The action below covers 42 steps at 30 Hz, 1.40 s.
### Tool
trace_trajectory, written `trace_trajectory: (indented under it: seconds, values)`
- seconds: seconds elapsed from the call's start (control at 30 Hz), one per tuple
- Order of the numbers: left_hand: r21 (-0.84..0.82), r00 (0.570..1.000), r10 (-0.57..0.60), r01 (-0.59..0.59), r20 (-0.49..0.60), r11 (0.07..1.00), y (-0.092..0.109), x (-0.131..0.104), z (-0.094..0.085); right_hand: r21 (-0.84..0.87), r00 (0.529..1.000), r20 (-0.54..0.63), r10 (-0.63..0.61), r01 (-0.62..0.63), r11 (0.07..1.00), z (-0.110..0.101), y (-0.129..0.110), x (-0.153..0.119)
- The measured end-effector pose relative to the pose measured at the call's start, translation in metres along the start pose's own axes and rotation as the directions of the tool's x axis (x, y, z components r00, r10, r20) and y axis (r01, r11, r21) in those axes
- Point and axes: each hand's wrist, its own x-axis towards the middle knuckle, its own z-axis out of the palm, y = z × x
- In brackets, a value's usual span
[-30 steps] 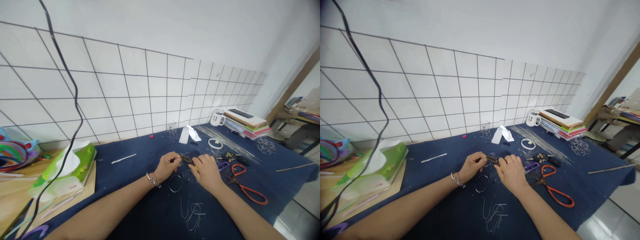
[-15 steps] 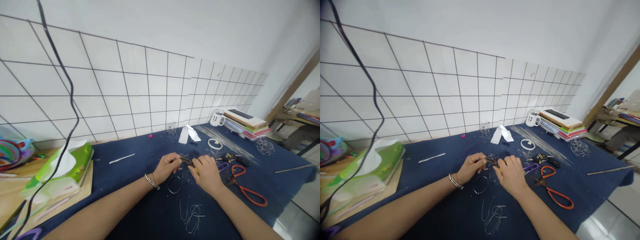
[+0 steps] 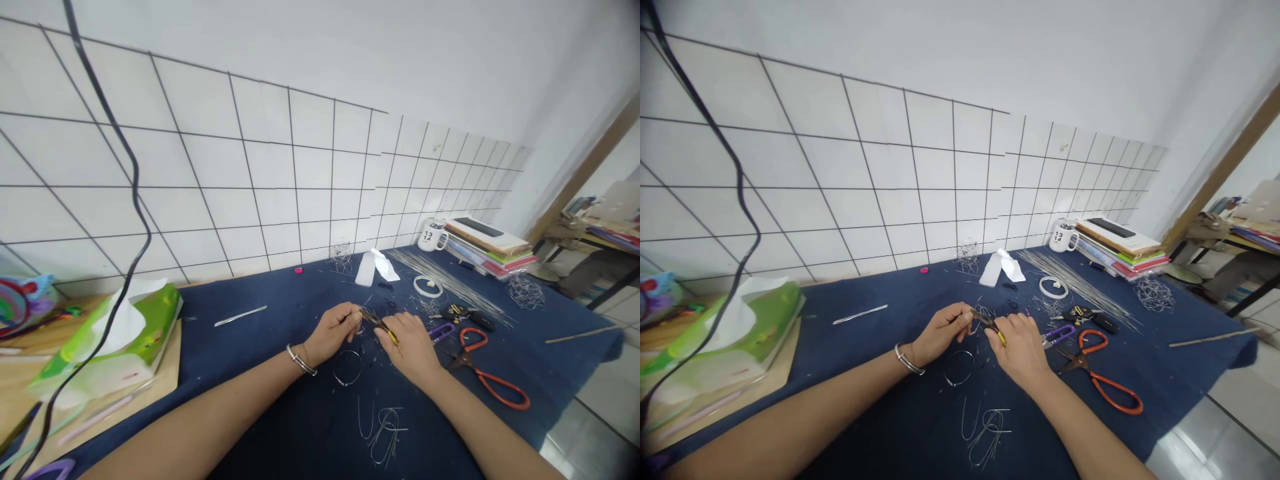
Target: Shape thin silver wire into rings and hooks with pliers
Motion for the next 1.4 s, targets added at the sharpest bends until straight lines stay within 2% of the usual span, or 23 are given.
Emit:
trace_trajectory:
  seconds: [0.17,0.37,0.73,1.03,1.4]
  values:
    - [-0.036,0.999,0.000,0.001,0.036,0.999,-0.001,0.001,-0.001,-0.017,1.000,-0.005,-0.019,0.019,1.000,-0.003,0.002,0.002]
    - [-0.112,0.994,-0.059,0.069,0.089,0.991,0.001,0.003,-0.003,-0.082,0.996,-0.014,-0.090,0.089,0.993,-0.011,0.006,0.005]
    - [-0.177,0.958,-0.091,0.142,0.270,0.974,0.001,0.009,-0.017,-0.080,0.993,0.004,-0.121,0.121,0.989,-0.012,0.007,0.004]
    - [-0.203,0.959,-0.098,0.155,0.268,0.967,0.003,0.009,-0.016,-0.107,0.993,-0.005,-0.120,0.119,0.987,-0.010,0.007,0.004]
    - [-0.156,0.960,-0.137,0.178,0.244,0.972,0.003,0.009,-0.014,-0.119,0.991,-0.045,-0.125,0.119,0.986,-0.004,0.007,0.002]
